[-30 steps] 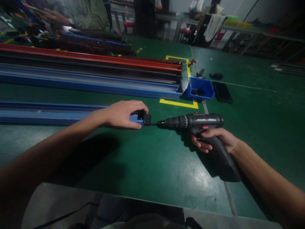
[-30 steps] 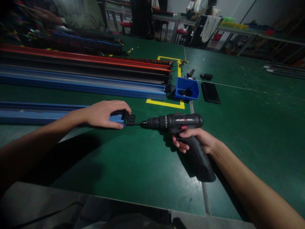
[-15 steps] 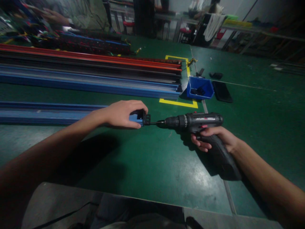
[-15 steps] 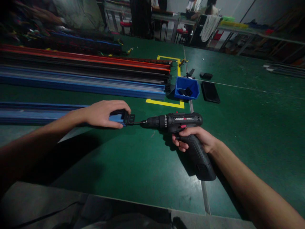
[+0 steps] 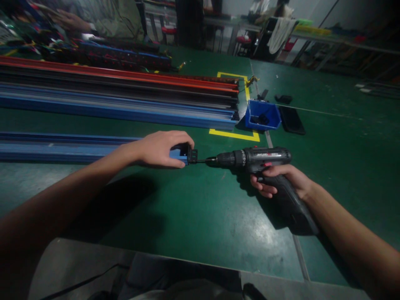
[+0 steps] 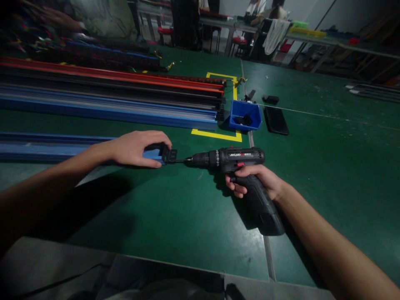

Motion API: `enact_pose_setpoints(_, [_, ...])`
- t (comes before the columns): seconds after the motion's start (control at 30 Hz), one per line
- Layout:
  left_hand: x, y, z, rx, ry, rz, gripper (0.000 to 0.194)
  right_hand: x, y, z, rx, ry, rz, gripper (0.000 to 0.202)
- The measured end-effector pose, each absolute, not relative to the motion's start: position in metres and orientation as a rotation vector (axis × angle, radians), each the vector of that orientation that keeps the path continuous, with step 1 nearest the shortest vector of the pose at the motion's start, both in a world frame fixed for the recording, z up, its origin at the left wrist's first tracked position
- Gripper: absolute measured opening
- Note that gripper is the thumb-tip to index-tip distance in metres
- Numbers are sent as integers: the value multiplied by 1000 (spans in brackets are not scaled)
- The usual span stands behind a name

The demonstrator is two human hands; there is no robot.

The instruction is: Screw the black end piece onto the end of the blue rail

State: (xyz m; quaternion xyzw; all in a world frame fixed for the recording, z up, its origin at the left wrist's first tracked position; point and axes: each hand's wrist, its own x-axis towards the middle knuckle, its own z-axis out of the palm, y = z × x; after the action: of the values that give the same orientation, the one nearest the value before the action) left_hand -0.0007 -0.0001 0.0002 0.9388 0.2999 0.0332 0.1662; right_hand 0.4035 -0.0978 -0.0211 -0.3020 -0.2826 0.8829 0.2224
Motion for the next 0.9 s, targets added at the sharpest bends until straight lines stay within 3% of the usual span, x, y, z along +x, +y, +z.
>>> enact_pose_setpoints(0.9, [-2,0,0,2661,842,112,53,401,-97,-18,-885,-732,2421,26])
